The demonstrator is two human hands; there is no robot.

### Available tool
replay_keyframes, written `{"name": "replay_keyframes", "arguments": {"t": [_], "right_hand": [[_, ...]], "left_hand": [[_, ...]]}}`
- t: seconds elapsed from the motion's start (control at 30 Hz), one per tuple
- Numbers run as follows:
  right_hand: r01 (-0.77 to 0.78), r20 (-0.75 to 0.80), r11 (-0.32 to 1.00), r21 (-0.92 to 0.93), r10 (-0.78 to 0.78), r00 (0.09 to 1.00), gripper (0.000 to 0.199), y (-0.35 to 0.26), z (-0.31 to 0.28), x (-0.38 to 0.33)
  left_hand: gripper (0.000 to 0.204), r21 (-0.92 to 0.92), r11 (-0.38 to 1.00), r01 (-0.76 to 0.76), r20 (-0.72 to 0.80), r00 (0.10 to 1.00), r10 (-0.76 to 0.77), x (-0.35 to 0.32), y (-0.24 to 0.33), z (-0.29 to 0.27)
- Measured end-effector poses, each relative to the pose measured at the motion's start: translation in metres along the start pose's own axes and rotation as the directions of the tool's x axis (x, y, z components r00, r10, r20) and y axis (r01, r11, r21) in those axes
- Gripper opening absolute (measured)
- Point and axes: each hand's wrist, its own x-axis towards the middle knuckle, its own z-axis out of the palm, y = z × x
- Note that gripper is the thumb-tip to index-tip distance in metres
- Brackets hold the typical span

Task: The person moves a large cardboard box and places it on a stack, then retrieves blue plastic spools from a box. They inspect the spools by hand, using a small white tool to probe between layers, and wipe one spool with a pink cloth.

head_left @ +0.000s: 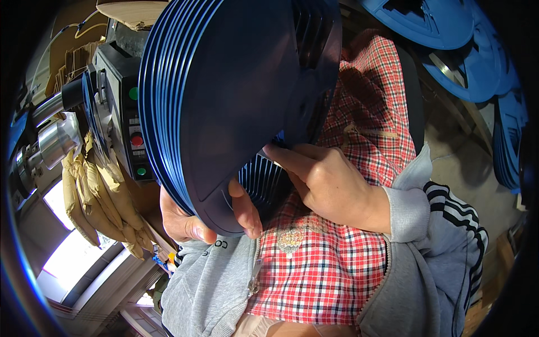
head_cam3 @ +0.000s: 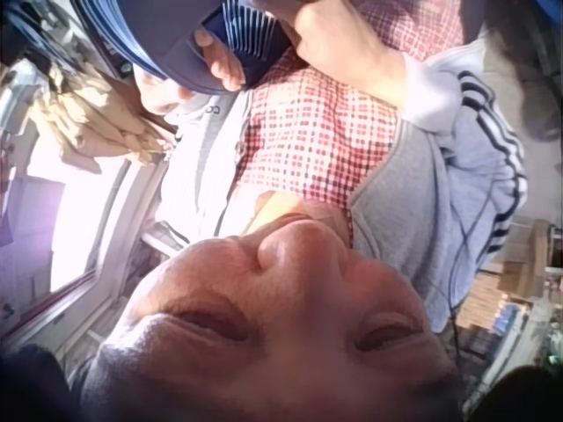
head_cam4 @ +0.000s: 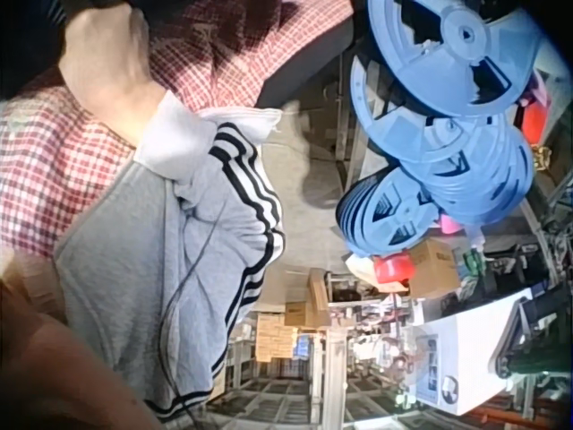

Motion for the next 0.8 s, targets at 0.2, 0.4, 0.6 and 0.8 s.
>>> {"name": "replay_keyframes", "arguments": {"t": [0.2,0.4,0.6,0.8], "right_hand": [[0.062,0.125,0.998,-0.032,-0.058,0.990,0.049,-0.003,-0.002,-0.001],[0.027,0.069,0.999,0.035,-0.030,0.997,0.059,0.002,0.004,-0.003],[0.059,-0.008,0.998,-0.007,-0.059,0.998,0.046,-0.001,0.002,0.004],[0.070,-0.090,0.997,-0.033,-0.073,0.993,0.040,0.006,0.009,0.005]], "left_hand": [[0.050,0.007,1.000,-0.008,0.044,0.999,0.008,0.001,0.000,-0.004],[0.057,0.085,0.992,0.095,0.145,0.984,-0.107,-0.004,0.010,-0.015],[0.061,0.054,0.985,0.163,0.108,0.980,-0.168,-0.001,0.013,-0.011],[0.060,0.047,0.983,0.176,0.103,0.978,-0.180,-0.003,0.013,-0.014]]}}
